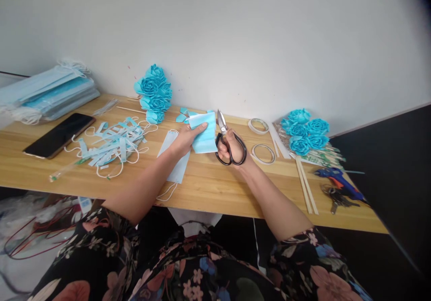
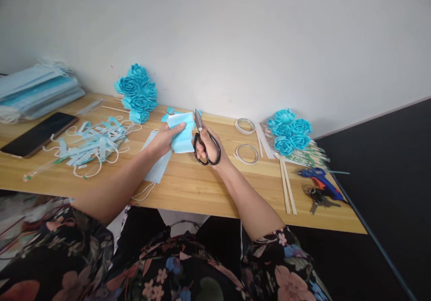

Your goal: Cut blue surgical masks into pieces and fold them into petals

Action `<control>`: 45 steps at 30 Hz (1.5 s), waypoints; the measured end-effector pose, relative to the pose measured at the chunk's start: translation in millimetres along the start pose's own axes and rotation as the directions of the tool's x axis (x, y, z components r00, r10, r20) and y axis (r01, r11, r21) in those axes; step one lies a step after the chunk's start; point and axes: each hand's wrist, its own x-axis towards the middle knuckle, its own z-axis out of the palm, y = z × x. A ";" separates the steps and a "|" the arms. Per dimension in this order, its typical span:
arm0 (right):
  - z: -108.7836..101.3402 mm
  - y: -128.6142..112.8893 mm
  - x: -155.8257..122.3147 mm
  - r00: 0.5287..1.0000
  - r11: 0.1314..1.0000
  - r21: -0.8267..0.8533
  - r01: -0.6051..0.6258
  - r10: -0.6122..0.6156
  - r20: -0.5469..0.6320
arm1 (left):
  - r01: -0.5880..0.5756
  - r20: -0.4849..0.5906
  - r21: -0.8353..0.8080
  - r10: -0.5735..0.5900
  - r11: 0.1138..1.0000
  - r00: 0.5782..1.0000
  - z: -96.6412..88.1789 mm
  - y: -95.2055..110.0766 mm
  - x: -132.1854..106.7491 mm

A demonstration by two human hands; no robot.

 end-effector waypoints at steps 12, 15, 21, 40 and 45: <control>-67.5 -14.0 15.5 0.967 0.396 -0.903 -0.166 -0.114 -0.228 | -0.069 -0.114 -0.052 0.062 0.996 0.991 -0.2 8.3 3.7; -69.8 -14.2 15.6 0.956 0.221 -0.938 -0.267 -0.062 -0.287 | -0.076 -0.116 -0.073 0.067 0.994 0.991 0.0 7.4 4.1; -77.5 -7.8 16.4 0.957 0.110 -0.951 -0.289 0.011 -0.289 | -0.053 -0.150 -0.075 0.041 0.996 0.988 0.3 7.5 4.1; -31.4 -16.4 1.9 0.934 0.648 -0.676 0.351 -0.295 0.201 | -0.162 0.126 0.589 0.108 0.792 0.986 8.1 2.6 -13.9; -31.1 -9.2 5.2 0.943 0.678 -0.703 0.214 -0.332 -0.033 | -0.207 0.205 0.681 0.089 0.702 0.975 9.6 -0.7 -14.8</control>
